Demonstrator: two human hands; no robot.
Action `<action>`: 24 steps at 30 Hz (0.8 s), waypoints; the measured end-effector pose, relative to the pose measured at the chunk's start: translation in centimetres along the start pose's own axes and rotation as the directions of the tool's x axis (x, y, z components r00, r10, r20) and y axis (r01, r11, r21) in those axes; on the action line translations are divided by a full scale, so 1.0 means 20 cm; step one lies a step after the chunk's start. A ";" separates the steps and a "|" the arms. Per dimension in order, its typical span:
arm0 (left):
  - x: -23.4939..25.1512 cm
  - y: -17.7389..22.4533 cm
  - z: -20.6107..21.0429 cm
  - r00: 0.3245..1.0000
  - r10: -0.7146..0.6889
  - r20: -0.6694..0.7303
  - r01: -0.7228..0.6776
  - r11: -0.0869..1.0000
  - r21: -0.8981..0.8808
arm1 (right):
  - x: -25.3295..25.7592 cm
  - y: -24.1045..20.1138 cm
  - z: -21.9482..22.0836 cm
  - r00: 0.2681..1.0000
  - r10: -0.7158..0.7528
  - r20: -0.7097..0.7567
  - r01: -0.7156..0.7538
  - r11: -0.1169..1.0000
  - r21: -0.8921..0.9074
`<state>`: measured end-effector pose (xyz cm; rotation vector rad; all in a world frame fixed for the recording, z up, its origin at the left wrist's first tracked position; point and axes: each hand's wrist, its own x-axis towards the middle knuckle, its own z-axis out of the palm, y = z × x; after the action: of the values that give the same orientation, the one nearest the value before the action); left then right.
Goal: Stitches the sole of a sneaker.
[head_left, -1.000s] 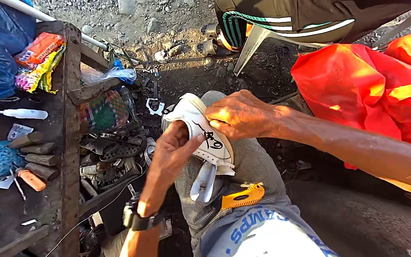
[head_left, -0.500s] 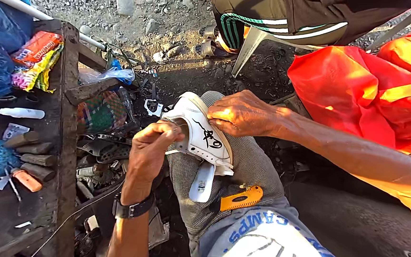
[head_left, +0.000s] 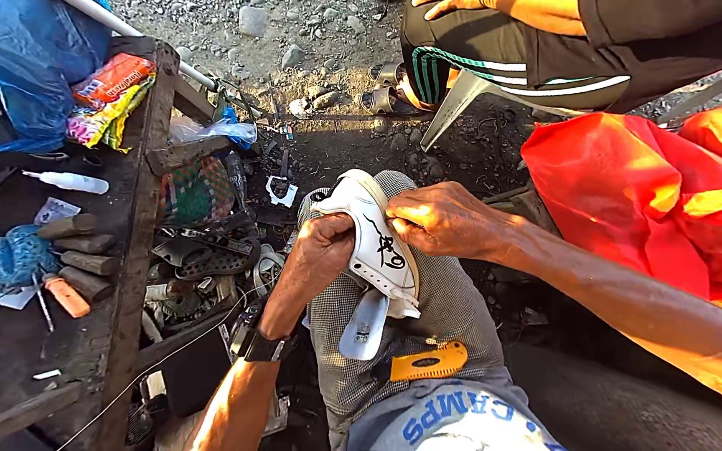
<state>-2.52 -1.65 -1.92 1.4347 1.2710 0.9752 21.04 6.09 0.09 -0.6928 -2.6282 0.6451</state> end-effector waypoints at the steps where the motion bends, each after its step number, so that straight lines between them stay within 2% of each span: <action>1: 0.00 0.00 -0.01 1.000 -0.010 0.016 0.010 0.999 -0.038 | 0.00 -0.01 0.00 1.000 0.013 -0.001 -0.013 1.000 0.004; 4: -0.02 -0.01 -0.01 1.000 0.001 0.031 0.003 0.991 -0.137 | -0.01 -0.03 0.01 0.999 0.041 -0.007 -0.041 0.999 -0.029; 7: -0.04 -0.01 0.00 1.000 -0.017 -0.013 0.016 0.996 -0.084 | -0.01 -0.07 0.01 1.000 0.026 0.001 -0.025 0.982 -0.187; 9: -0.03 -0.02 0.00 0.999 -0.042 -0.012 0.042 0.999 -0.029 | -0.01 -0.08 -0.01 0.996 0.019 0.085 0.007 0.953 -0.301; 11: -0.02 -0.02 -0.01 0.999 -0.045 0.011 0.045 0.999 -0.020 | -0.01 -0.04 -0.01 0.992 -0.038 0.117 0.077 0.934 -0.349; 14: 0.00 -0.02 -0.01 0.997 -0.075 0.033 0.077 0.994 -0.077 | -0.02 0.01 -0.01 0.993 -0.101 0.062 0.116 0.925 -0.362; 20: 0.02 -0.05 0.00 0.998 -0.059 0.029 0.063 0.986 -0.157 | -0.07 0.04 0.01 0.994 -0.017 -0.110 -0.021 0.943 -0.332; 24: 0.01 -0.05 0.01 0.998 -0.063 0.007 0.063 0.981 -0.181 | -0.20 0.09 0.02 0.965 0.151 -0.216 -0.207 0.941 -0.268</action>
<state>-2.59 -1.44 -2.92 1.2476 1.1878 1.0203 24.90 5.23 -1.93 -1.0360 -2.5188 0.2233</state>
